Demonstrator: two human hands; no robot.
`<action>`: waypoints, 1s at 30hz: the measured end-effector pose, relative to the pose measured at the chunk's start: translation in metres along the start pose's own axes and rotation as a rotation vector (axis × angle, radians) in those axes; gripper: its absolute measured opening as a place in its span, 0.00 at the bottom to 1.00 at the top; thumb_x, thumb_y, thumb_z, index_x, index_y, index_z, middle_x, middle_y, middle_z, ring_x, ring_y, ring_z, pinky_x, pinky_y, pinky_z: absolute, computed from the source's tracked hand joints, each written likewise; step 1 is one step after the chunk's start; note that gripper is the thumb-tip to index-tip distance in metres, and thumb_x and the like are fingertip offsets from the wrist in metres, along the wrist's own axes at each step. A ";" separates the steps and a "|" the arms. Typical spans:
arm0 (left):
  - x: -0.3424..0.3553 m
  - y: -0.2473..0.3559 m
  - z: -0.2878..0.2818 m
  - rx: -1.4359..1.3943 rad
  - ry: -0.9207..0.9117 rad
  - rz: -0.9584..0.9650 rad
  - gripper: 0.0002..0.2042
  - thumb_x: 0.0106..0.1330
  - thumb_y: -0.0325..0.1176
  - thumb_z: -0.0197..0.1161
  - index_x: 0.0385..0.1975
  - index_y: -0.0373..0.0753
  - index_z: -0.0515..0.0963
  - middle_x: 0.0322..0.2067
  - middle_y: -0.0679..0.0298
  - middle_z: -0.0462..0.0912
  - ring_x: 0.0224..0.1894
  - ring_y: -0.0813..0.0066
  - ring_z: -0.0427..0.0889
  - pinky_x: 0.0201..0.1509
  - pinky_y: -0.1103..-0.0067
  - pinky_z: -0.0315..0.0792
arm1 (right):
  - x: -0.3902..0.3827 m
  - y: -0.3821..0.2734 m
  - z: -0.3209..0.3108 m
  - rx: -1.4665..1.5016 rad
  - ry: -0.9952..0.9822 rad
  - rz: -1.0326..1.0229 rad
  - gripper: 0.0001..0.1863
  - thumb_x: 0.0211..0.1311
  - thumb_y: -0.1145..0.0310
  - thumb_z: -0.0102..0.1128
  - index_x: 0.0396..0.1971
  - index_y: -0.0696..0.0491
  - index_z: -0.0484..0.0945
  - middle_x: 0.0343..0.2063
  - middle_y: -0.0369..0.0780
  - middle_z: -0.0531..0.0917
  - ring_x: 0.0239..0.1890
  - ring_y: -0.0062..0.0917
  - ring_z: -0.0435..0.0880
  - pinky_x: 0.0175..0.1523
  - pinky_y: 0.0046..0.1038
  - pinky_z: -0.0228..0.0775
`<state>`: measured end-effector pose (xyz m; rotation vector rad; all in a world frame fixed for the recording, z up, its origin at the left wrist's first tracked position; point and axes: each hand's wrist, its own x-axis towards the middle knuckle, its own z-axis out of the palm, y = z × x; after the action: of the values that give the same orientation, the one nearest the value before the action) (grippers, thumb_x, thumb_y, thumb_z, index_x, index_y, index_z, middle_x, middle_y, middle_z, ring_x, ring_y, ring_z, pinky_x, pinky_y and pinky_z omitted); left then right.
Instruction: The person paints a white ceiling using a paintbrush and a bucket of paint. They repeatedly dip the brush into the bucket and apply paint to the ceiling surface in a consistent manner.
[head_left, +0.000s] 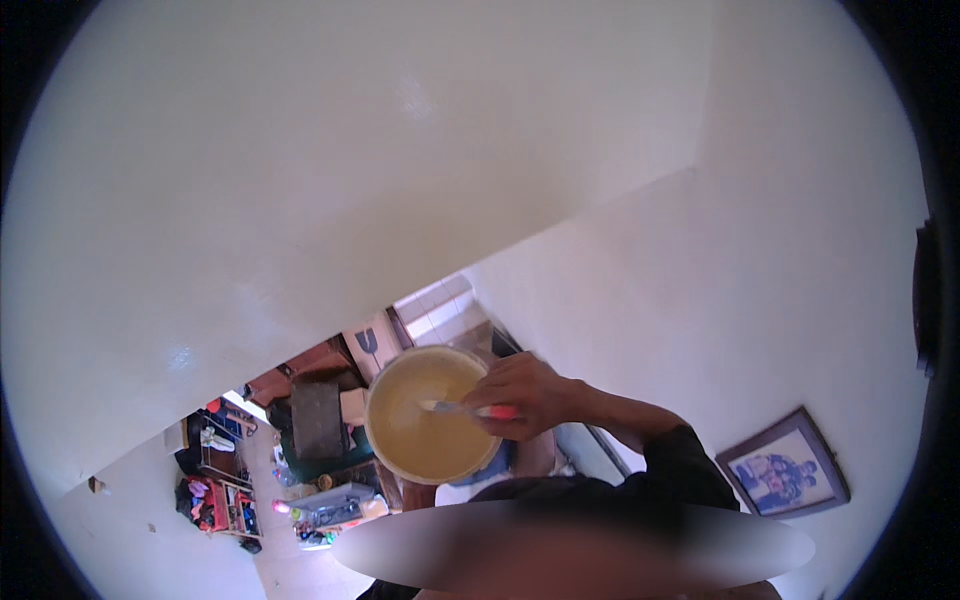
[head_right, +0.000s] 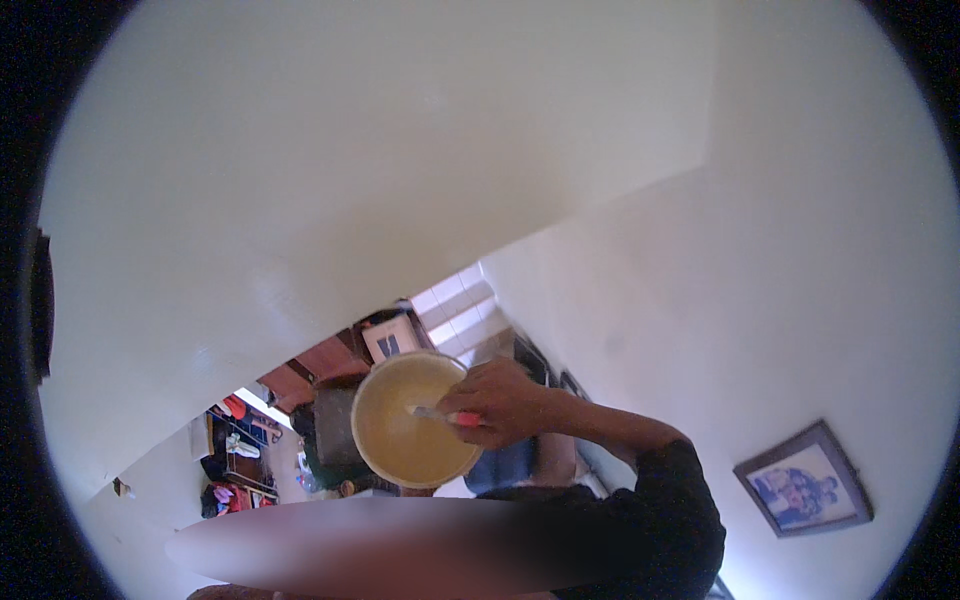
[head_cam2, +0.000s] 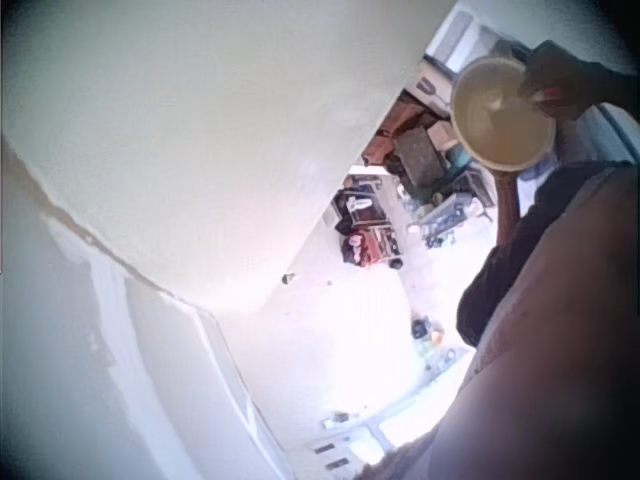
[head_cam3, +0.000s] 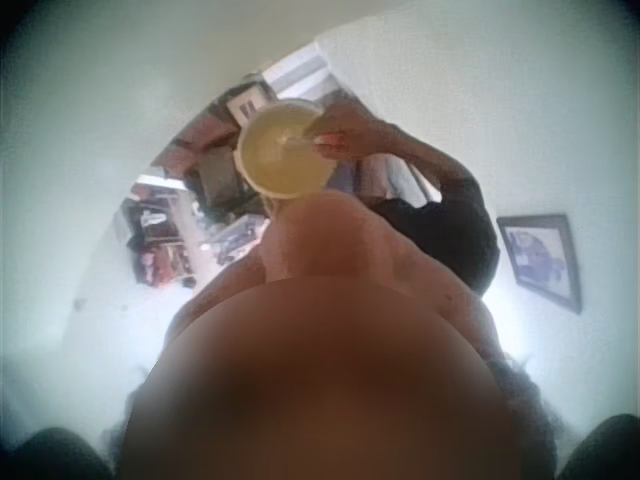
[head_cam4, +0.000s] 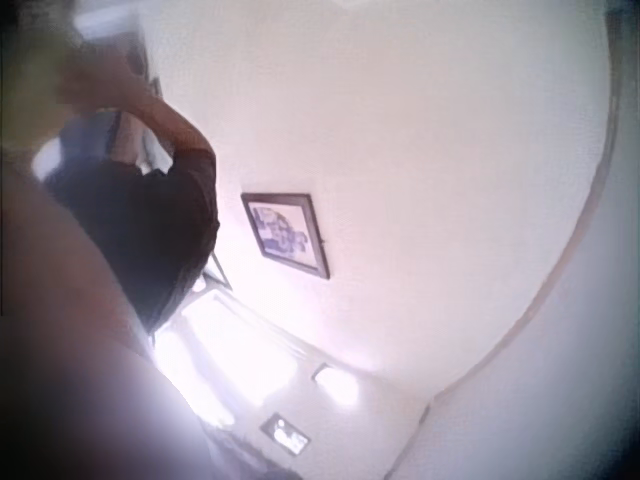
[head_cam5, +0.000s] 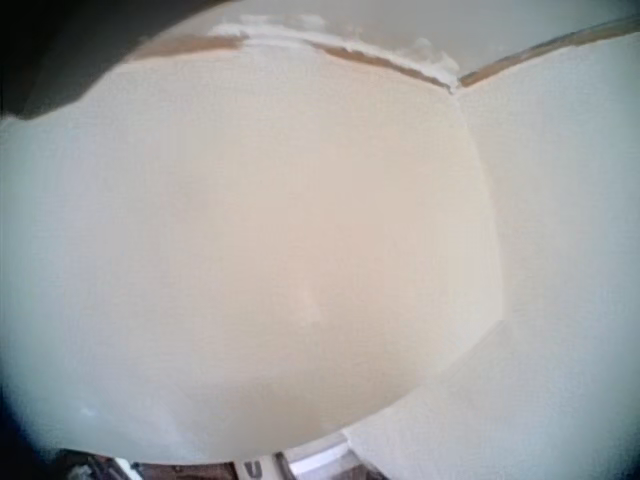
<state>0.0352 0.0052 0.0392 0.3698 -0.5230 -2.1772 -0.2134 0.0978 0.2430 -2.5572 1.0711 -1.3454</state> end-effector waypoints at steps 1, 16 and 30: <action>0.002 0.000 -0.001 0.005 0.008 -0.016 0.51 0.52 0.82 0.42 0.71 0.53 0.57 0.71 0.60 0.58 0.71 0.51 0.57 0.69 0.44 0.55 | -0.003 0.002 0.013 -0.094 -0.100 0.012 0.13 0.50 0.67 0.69 0.37 0.51 0.84 0.33 0.40 0.86 0.31 0.36 0.84 0.36 0.34 0.75; -0.003 -0.017 0.030 0.025 -0.006 0.211 0.55 0.50 0.83 0.44 0.73 0.48 0.52 0.70 0.58 0.59 0.70 0.52 0.60 0.69 0.51 0.60 | -0.039 -0.018 0.020 0.249 0.362 0.416 0.10 0.54 0.79 0.64 0.37 0.61 0.83 0.32 0.46 0.88 0.35 0.32 0.89 0.41 0.30 0.81; 0.011 -0.016 -0.026 0.142 0.082 0.154 0.36 0.68 0.65 0.42 0.64 0.41 0.67 0.60 0.57 0.74 0.60 0.58 0.75 0.64 0.64 0.70 | -0.006 0.009 0.058 -0.221 -0.100 0.452 0.13 0.59 0.67 0.59 0.43 0.52 0.83 0.33 0.45 0.86 0.33 0.42 0.86 0.42 0.39 0.79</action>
<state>0.0293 -0.0013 0.0079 0.4777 -0.6416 -1.9741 -0.1776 0.0804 0.1996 -2.2777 1.7258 -1.0230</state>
